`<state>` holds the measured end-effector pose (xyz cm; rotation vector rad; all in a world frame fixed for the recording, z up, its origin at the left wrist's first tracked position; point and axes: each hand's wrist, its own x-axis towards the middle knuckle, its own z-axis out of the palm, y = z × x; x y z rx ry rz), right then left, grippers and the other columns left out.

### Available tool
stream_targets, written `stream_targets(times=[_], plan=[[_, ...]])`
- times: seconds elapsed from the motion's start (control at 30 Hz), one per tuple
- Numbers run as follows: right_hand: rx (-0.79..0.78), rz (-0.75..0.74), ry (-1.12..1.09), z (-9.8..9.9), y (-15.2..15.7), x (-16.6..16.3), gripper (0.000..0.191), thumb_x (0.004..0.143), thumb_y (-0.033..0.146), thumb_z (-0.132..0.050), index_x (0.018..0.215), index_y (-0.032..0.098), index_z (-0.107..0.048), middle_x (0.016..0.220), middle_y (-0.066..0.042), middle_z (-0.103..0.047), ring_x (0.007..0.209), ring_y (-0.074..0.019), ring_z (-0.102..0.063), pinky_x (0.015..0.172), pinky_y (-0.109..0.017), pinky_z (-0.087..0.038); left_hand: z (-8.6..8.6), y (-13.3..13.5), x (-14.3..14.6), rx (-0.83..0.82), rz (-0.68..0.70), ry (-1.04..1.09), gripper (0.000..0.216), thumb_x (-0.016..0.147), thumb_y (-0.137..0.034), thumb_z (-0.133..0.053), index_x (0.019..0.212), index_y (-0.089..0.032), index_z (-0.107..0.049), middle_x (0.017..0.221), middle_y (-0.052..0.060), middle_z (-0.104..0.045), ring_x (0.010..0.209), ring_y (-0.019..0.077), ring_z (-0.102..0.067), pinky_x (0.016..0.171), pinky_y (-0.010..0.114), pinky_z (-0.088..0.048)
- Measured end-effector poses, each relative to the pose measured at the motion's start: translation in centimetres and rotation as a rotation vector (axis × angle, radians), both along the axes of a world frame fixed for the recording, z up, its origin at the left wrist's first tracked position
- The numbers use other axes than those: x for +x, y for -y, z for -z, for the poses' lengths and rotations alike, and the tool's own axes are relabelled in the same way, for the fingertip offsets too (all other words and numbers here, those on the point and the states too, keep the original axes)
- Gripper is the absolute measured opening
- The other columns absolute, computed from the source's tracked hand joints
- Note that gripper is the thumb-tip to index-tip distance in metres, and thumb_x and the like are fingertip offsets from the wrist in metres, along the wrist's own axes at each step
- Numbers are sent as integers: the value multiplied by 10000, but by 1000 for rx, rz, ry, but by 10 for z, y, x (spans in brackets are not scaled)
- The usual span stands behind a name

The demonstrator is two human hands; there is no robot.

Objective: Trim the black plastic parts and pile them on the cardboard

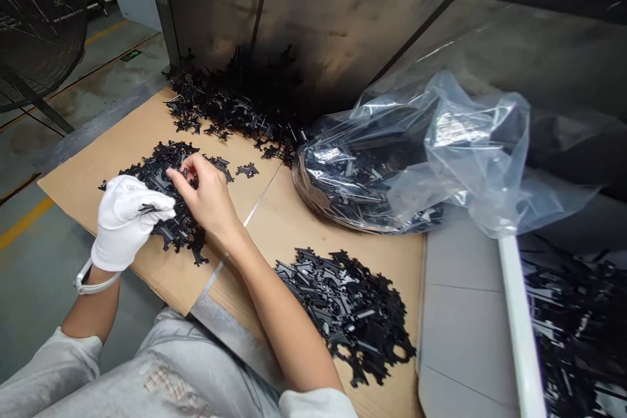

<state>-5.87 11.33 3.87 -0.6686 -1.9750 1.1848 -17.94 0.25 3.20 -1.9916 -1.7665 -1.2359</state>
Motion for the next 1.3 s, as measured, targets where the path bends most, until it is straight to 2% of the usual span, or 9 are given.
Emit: stream_targets(times=[0.27,0.37,0.53,0.6,0.77,0.87,1.0,1.13,1.3], plan=[[342,68,209,-4,7,-2,251,981,410,-355,834,215,-411,873,-64,-536,627,-139,-410,547,-295,-275,4,1,9,59,-113,-133,151,778,-148,-705,869,-265,-676,805,-3,-749,739,210,-626,793,448,-431],[275,-13,181,-7,3,1,251,973,416,-375,811,225,-378,824,-36,-505,622,-134,-395,563,-290,-290,0,1,5,87,-46,-105,124,790,-154,-692,845,-265,-685,798,-25,-752,721,188,-645,821,426,-426],[-95,-180,-37,-6,-7,5,275,956,380,-411,735,240,-327,666,42,-381,612,-117,-386,604,-264,-351,-13,1,-2,47,174,148,120,851,-272,-654,735,-240,-651,719,-17,-740,666,166,-639,806,399,-451],[-68,-132,-35,-7,-4,4,278,957,392,-414,739,239,-333,676,34,-390,611,-119,-387,589,-266,-338,-13,-1,-1,51,144,107,80,841,-256,-665,763,-244,-656,733,-16,-741,674,172,-638,811,404,-447],[296,-92,216,-19,4,5,292,953,381,-449,720,228,-363,729,-2,-472,537,-109,-309,530,-295,-246,-2,-4,-1,85,-76,-169,115,775,-190,-711,847,-272,-676,787,-28,-740,740,207,-635,844,433,-425],[151,-152,108,-17,-11,6,269,947,383,-467,740,231,-387,685,23,-468,560,-114,-380,546,-271,-297,2,-3,-6,81,-61,-165,174,775,-137,-700,870,-281,-678,802,-39,-746,721,189,-630,845,423,-417],[41,35,133,10,-45,-2,234,933,329,-494,742,222,-412,677,33,-471,626,-129,-439,626,-276,-348,0,-1,-9,60,-3,-122,204,768,-71,-682,828,-266,-675,826,-42,-755,701,163,-626,859,401,-426],[85,-90,262,24,-60,-14,144,880,222,-570,744,182,-543,770,-27,-572,792,-186,-524,762,-339,-396,0,1,-10,-9,12,-169,203,770,-107,-691,860,-289,-695,818,-50,-755,737,161,-633,890,404,-416],[143,-380,224,-14,-47,-10,268,969,327,-422,938,191,-651,1034,-77,-640,1025,-204,-567,930,-377,-415,2,2,-17,-34,116,-234,294,748,-65,-672,846,-338,-718,813,-67,-756,734,149,-628,849,378,-422]])
